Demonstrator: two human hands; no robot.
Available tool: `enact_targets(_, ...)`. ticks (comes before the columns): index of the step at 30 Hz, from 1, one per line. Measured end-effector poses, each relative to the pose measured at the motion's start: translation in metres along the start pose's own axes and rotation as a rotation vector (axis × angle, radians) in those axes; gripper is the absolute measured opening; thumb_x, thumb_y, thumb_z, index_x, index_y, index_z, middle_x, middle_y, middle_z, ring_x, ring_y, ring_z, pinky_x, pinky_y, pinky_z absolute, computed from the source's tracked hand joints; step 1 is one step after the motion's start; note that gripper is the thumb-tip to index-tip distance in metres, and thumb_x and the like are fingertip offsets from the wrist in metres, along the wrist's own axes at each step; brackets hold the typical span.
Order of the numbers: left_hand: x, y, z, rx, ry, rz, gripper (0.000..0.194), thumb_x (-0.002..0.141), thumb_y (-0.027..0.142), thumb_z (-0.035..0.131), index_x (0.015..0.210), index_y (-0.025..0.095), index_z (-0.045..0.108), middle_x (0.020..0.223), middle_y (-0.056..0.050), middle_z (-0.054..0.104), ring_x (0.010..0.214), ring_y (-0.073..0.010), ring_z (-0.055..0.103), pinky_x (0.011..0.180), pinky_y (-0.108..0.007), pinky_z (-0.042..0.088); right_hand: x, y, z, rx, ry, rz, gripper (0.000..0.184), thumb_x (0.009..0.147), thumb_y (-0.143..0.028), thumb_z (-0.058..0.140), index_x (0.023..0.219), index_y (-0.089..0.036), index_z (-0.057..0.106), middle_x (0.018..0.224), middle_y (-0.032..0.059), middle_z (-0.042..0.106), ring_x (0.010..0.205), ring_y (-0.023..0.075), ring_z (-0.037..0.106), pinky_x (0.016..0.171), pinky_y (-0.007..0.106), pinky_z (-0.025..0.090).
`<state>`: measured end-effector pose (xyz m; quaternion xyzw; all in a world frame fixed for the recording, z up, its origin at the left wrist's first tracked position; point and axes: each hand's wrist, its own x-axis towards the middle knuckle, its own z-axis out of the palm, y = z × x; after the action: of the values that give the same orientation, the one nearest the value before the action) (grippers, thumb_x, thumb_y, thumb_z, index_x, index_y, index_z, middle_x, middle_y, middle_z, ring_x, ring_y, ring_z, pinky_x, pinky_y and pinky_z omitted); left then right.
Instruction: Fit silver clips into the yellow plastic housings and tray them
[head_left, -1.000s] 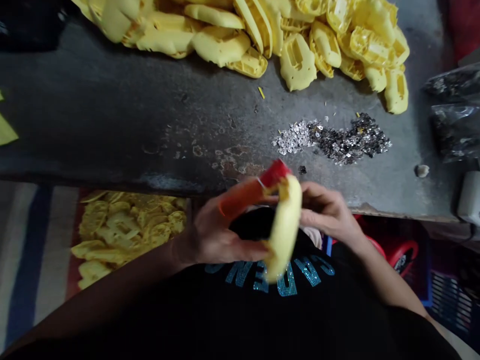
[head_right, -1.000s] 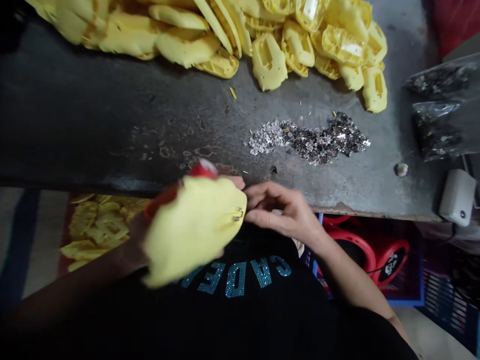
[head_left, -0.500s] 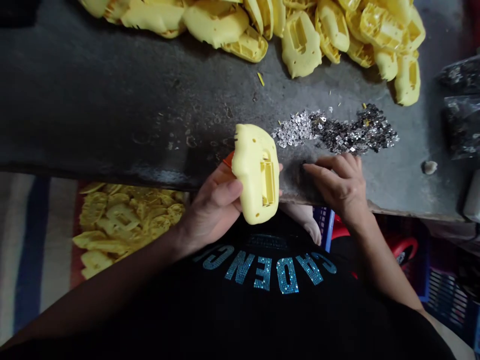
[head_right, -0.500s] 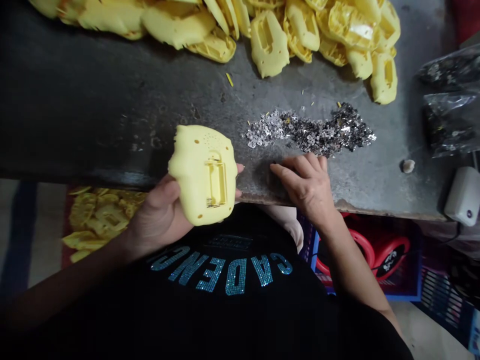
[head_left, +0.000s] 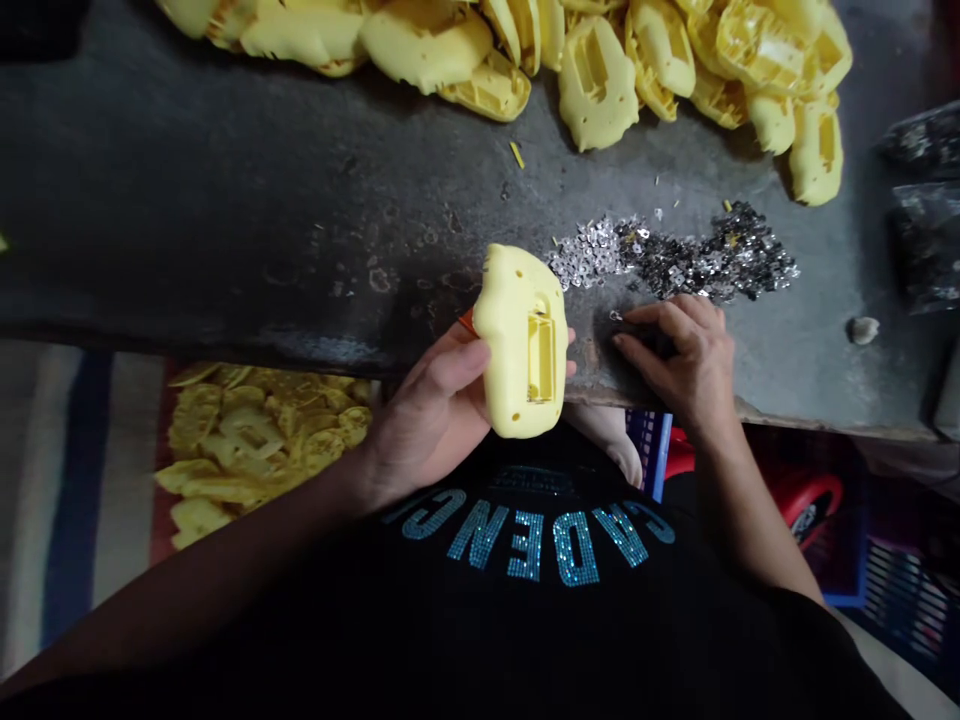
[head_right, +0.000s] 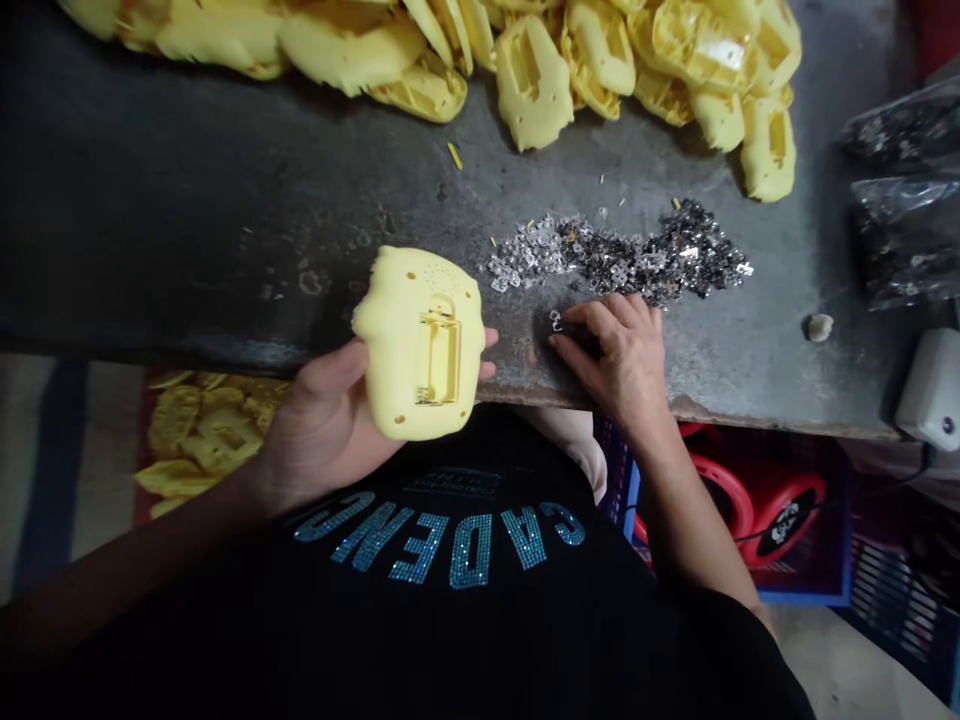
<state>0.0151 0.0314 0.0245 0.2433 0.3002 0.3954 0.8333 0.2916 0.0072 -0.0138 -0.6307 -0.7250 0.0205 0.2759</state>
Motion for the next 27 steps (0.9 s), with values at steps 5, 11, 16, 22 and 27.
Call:
enact_targets(5,0.001,-0.003,-0.005,-0.055,-0.058,-0.107,0.051,0.095,0.053,0.086,0.134,0.02,0.082,0.136,-0.011,0.086,0.128,-0.0323,0.082,0.11,-0.042,0.068,0.006,-0.01,-0.009,0.098,-0.035,-0.009,0.005,0.104,-0.03,0.078,0.102,-0.028,0.082,0.094,0.0021,0.079,0.089,0.0241,0.073,0.082,0.041,0.054)
enact_targets(11,0.004,-0.013,-0.007,-0.112,-0.147,-0.237,0.054,0.097,0.059,0.084,0.131,0.018,0.081,0.124,-0.013,0.088,0.122,-0.035,0.085,0.1,-0.042,0.07,0.009,-0.05,-0.052,0.398,-0.088,-0.194,0.022,0.103,-0.014,0.082,0.117,-0.031,0.078,0.103,-0.0002,0.086,0.09,0.0214,0.082,0.083,0.04,0.062)
enact_targets(16,0.0,-0.011,-0.004,-0.042,-0.222,-0.266,0.058,0.094,0.061,0.085,0.134,0.019,0.078,0.129,-0.014,0.087,0.127,-0.0372,0.082,0.094,-0.041,0.07,0.015,-0.062,-0.062,0.346,-0.163,-0.299,0.027,0.105,-0.014,0.079,0.124,-0.034,0.076,0.109,0.0029,0.085,0.094,0.0235,0.081,0.085,0.042,0.066)
enact_targets(22,-0.007,-0.013,-0.006,-0.041,-0.271,-0.325,0.07,0.099,0.069,0.077,0.151,0.021,0.071,0.134,-0.015,0.086,0.105,-0.0331,0.087,0.072,-0.033,0.067,0.021,-0.066,-0.068,0.169,-0.17,-0.443,0.025,0.108,-0.013,0.074,0.126,-0.031,0.074,0.109,0.0025,0.084,0.094,0.0211,0.078,0.084,0.039,0.065)
enact_targets(27,-0.006,-0.018,-0.005,-0.058,-0.273,-0.325,0.074,0.1,0.066,0.079,0.157,0.02,0.067,0.134,-0.015,0.086,0.107,-0.032,0.087,0.074,-0.032,0.069,0.021,-0.071,-0.072,0.091,-0.177,-0.516,0.024,0.109,-0.012,0.073,0.128,-0.027,0.073,0.108,0.0037,0.083,0.092,0.0209,0.075,0.084,0.038,0.064)
